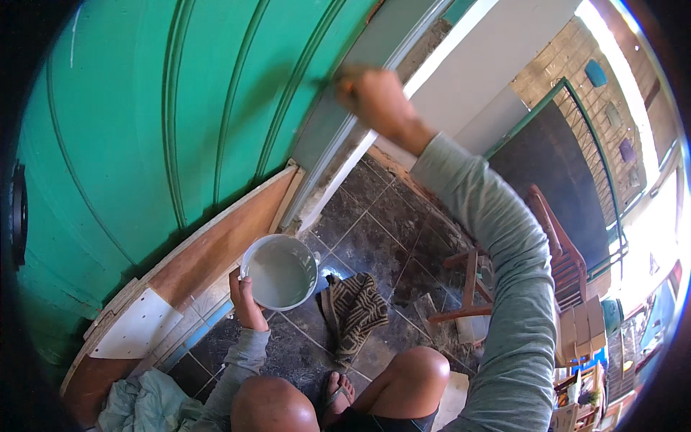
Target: The person paints the white trim of a green door frame with a paint brush, dipping the brush into a paint bucket.
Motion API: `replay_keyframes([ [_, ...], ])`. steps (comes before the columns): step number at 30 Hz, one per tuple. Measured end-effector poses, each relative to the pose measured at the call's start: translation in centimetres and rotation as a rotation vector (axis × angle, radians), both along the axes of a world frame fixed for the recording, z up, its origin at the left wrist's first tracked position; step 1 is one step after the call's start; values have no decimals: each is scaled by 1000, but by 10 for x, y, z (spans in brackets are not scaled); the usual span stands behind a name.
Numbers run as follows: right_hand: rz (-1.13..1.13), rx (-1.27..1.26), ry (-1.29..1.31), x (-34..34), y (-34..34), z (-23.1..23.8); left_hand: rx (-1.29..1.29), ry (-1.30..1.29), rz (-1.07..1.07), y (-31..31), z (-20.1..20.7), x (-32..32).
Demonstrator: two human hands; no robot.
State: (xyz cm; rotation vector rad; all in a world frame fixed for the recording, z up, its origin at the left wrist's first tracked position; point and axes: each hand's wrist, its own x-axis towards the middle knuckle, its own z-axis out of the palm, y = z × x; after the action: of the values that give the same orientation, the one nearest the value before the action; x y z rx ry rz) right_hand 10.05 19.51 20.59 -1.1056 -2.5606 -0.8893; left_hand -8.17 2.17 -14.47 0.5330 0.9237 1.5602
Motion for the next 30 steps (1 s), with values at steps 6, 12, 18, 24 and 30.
replay_keyframes([
  [6, -15, 470, -45, -13, -19, 94, 7, -18, -49, 0, 4, 1],
  [12, -29, 577, -248, -5, -15, 83, 18, -6, 28, 4, -2, 1],
  [18, -104, 295, -560, -4, -18, -91, 10, 34, 18, 0, -7, -6],
  [24, -105, -34, -400, -27, -35, -154, 14, 44, 49, -6, -4, -14],
  [30, -128, -279, -89, -18, -29, -165, 27, 35, 39, -9, -2, -14],
])
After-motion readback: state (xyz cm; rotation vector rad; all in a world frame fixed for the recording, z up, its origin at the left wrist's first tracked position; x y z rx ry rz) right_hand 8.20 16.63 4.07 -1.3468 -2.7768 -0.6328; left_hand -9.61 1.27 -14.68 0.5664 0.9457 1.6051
